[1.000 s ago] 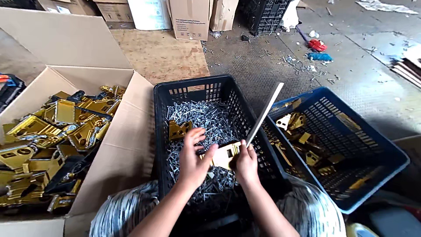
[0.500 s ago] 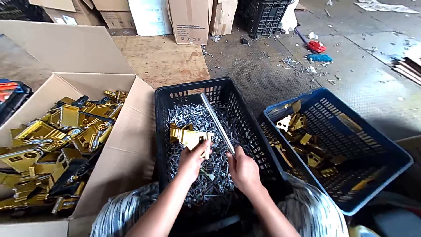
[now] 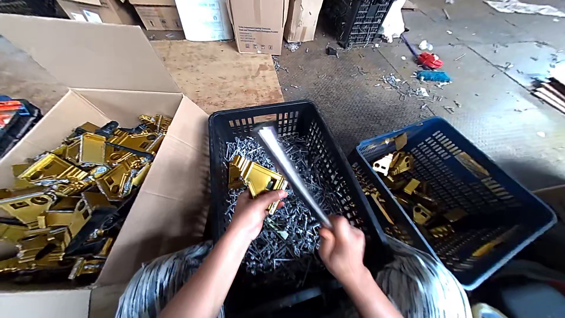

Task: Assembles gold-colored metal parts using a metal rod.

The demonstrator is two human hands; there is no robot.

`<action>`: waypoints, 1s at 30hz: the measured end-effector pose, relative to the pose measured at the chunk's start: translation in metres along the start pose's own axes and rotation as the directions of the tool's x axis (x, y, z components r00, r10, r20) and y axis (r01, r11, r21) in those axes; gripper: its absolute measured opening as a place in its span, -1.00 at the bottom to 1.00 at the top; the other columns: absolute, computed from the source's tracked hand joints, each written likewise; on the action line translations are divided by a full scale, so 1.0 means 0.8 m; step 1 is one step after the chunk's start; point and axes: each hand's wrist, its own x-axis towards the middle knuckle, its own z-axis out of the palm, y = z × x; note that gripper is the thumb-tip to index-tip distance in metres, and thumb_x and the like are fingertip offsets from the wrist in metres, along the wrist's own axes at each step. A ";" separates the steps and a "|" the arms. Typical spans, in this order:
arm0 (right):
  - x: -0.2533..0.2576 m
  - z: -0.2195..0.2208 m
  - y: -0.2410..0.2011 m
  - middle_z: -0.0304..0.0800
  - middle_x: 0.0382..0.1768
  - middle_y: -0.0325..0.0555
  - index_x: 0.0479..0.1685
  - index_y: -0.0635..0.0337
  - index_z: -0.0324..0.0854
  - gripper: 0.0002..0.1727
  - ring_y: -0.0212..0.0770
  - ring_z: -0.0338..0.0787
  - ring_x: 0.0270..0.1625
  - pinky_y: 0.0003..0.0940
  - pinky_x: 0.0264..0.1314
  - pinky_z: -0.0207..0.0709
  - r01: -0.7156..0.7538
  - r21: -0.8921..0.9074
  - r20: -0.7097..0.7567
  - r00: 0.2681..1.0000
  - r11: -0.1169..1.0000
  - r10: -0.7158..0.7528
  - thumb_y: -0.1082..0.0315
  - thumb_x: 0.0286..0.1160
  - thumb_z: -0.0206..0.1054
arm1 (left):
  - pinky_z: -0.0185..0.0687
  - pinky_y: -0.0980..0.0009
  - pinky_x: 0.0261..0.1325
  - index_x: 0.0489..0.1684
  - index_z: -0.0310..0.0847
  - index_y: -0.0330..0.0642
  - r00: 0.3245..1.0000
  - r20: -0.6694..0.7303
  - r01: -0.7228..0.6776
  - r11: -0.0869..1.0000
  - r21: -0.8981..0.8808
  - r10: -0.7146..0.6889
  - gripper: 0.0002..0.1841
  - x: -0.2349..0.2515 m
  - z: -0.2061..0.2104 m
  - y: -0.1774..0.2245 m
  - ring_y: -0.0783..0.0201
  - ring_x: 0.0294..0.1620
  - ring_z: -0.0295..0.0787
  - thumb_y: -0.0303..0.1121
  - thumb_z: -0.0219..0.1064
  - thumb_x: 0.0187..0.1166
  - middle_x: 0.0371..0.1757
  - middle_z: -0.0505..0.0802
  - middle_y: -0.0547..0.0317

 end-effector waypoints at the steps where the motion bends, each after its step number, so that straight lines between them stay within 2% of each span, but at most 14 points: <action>1: -0.004 0.008 0.002 0.49 -0.80 -0.17 -0.44 0.20 0.59 -0.45 -0.18 0.58 -0.78 -0.25 -0.78 0.37 -0.042 -0.062 0.078 0.996 0.997 0.047 -0.03 0.79 -0.03 | 0.86 0.29 -0.08 0.02 0.56 -0.43 1.000 0.002 0.008 1.000 0.010 -0.008 -0.75 0.000 -0.001 -0.001 0.14 -0.19 0.89 -0.69 0.40 0.43 -0.18 0.88 -0.09; 3: -0.003 0.013 0.003 0.51 -0.79 -0.17 -0.38 0.22 0.64 -0.47 -0.16 0.60 -0.77 -0.21 -0.77 0.40 -0.110 -0.055 0.124 0.985 0.992 0.116 -0.03 0.77 0.02 | 0.86 0.28 -0.06 0.04 0.54 -0.47 1.000 -0.011 0.029 0.999 0.023 -0.029 -0.77 0.005 -0.004 -0.004 0.12 -0.16 0.90 -0.69 0.37 0.47 -0.15 0.87 -0.12; 6: 0.007 0.004 0.000 0.52 -0.68 -0.21 -0.23 0.34 0.57 -0.50 -0.40 0.52 -0.69 -0.48 -0.65 0.45 -0.139 0.216 0.009 0.990 0.966 0.140 0.07 0.83 -0.04 | 0.86 0.27 -0.02 0.07 0.53 -0.45 1.000 -0.023 0.021 0.999 0.038 -0.020 -0.73 0.005 -0.002 -0.002 0.12 -0.10 0.90 -0.70 0.38 0.45 -0.11 0.88 -0.11; 10: 0.011 0.005 0.012 0.73 -0.48 -0.27 -0.01 0.28 0.62 -0.74 -0.45 0.71 -0.52 -0.49 -0.42 0.66 -0.464 0.362 0.292 0.880 0.808 0.375 0.27 0.75 0.11 | 0.89 0.23 0.00 0.07 0.59 -0.45 0.989 0.061 -0.141 0.974 0.178 0.132 -0.62 0.005 -0.005 -0.009 0.10 -0.10 0.91 -0.64 0.51 0.28 -0.11 0.89 -0.10; 13: 0.013 0.000 0.002 0.59 -0.50 -0.19 0.13 0.41 0.55 -0.64 -0.43 0.56 -0.56 -0.50 -0.49 0.55 -0.192 0.360 0.028 0.980 0.913 0.195 0.25 0.79 0.04 | 0.88 0.24 -0.05 0.06 0.59 -0.44 0.989 0.034 -0.146 0.974 0.171 0.142 -0.63 0.009 -0.003 -0.009 0.12 -0.17 0.90 -0.64 0.53 0.28 -0.16 0.89 -0.10; 15: 0.005 -0.005 -0.003 0.50 -0.47 -0.17 0.05 0.22 0.42 -0.62 -0.37 0.55 -0.53 -0.46 -0.46 0.54 -0.035 0.310 -0.077 0.995 0.950 0.062 0.08 0.89 -0.12 | 0.89 0.24 -0.07 0.11 0.54 -0.43 0.996 -0.006 -0.091 0.988 0.128 0.093 -0.62 0.008 -0.001 -0.006 0.13 -0.17 0.89 -0.66 0.51 0.33 -0.12 0.86 -0.07; 17: -0.006 0.002 -0.001 0.64 -0.57 -0.10 -0.11 0.27 0.57 -0.67 -0.19 0.68 -0.62 -0.26 -0.60 0.58 -0.091 0.106 0.093 0.992 0.990 0.082 0.17 0.75 0.06 | 0.90 0.23 -0.06 0.10 0.54 -0.44 0.997 -0.009 -0.069 0.990 0.124 0.070 -0.64 0.007 0.000 -0.005 0.10 -0.13 0.90 -0.70 0.47 0.34 -0.10 0.87 -0.10; 19: -0.008 0.012 -0.002 0.68 -0.60 -0.06 -0.03 0.29 0.61 -0.66 0.00 0.77 -0.58 -0.02 -0.55 0.62 -0.303 -0.016 0.381 0.879 0.953 0.286 0.15 0.73 0.11 | 0.88 0.25 -0.06 0.07 0.56 -0.47 0.998 -0.034 -0.038 0.985 0.169 0.045 -0.68 0.010 -0.003 -0.008 0.10 -0.13 0.90 -0.70 0.45 0.36 -0.10 0.87 -0.12; 22: 0.009 0.019 0.000 0.39 -0.68 -0.30 -0.04 0.26 0.50 -0.72 -0.34 0.46 -0.68 -0.38 -0.60 0.43 -0.611 0.263 0.476 0.755 0.747 0.450 0.23 0.79 0.00 | 0.89 0.28 -0.03 0.05 0.63 -0.42 0.991 0.004 -0.131 0.938 0.319 0.137 -0.62 0.016 -0.010 -0.016 0.19 -0.15 0.90 -0.60 0.57 0.25 -0.14 0.89 -0.04; 24: 0.025 0.024 0.002 0.23 -0.73 -0.41 -0.02 0.22 0.51 -0.55 -0.49 0.23 -0.78 -0.58 -0.73 0.20 -0.853 0.484 0.683 0.508 0.196 0.525 0.15 0.94 -0.25 | 0.84 0.41 0.02 0.01 0.70 -0.24 0.923 0.156 -0.373 0.724 0.580 0.351 -0.58 0.012 -0.012 -0.024 0.43 -0.14 0.88 -0.38 0.62 0.14 -0.17 0.91 0.21; 25: 0.035 0.023 0.003 0.24 -0.77 -0.43 -0.02 0.18 0.53 -0.40 -0.52 0.21 -0.82 -0.62 -0.79 0.17 -0.881 0.464 0.798 0.373 -0.089 0.473 -0.06 0.94 -0.35 | 0.83 0.43 0.05 0.00 0.74 -0.20 0.837 0.286 -0.525 0.535 0.662 0.467 -0.59 0.009 -0.012 -0.030 0.49 -0.09 0.87 -0.32 0.60 0.14 -0.13 0.92 0.28; 26: 0.040 0.020 0.004 0.35 -0.76 -0.39 -0.05 0.15 0.55 -0.31 -0.52 0.28 -0.83 -0.63 -0.81 0.22 -0.870 0.420 0.866 0.300 -0.257 0.401 -0.20 0.88 -0.35 | 0.82 0.39 0.14 0.03 0.79 -0.19 0.721 0.440 -0.660 0.337 0.671 0.536 -0.62 0.006 -0.012 -0.034 0.44 0.02 0.87 -0.35 0.58 0.19 0.00 0.93 0.25; 28: 0.044 0.012 0.003 0.77 -0.47 -0.16 0.02 0.20 0.62 -0.48 -0.43 0.69 -0.60 -0.56 -0.60 0.59 -0.854 0.423 0.888 0.325 -0.303 0.324 -0.03 0.87 -0.11 | 0.76 0.25 0.30 0.01 0.83 -0.11 0.508 0.674 -0.790 -0.021 0.613 0.536 -0.66 0.003 -0.013 -0.039 0.21 0.28 0.83 -0.53 0.49 0.23 0.27 0.87 0.15; 30: 0.047 0.005 -0.001 0.89 -0.35 -0.04 -0.03 0.30 0.62 -0.75 -0.28 0.90 -0.36 -0.39 -0.27 0.82 -0.833 0.502 0.841 0.408 -0.233 0.355 0.30 0.75 0.11 | 0.67 0.18 0.42 0.07 0.81 -0.01 0.412 0.743 -0.811 -0.160 0.563 0.527 -0.56 -0.002 -0.013 -0.037 0.12 0.43 0.73 -0.59 0.46 0.15 0.36 0.83 0.15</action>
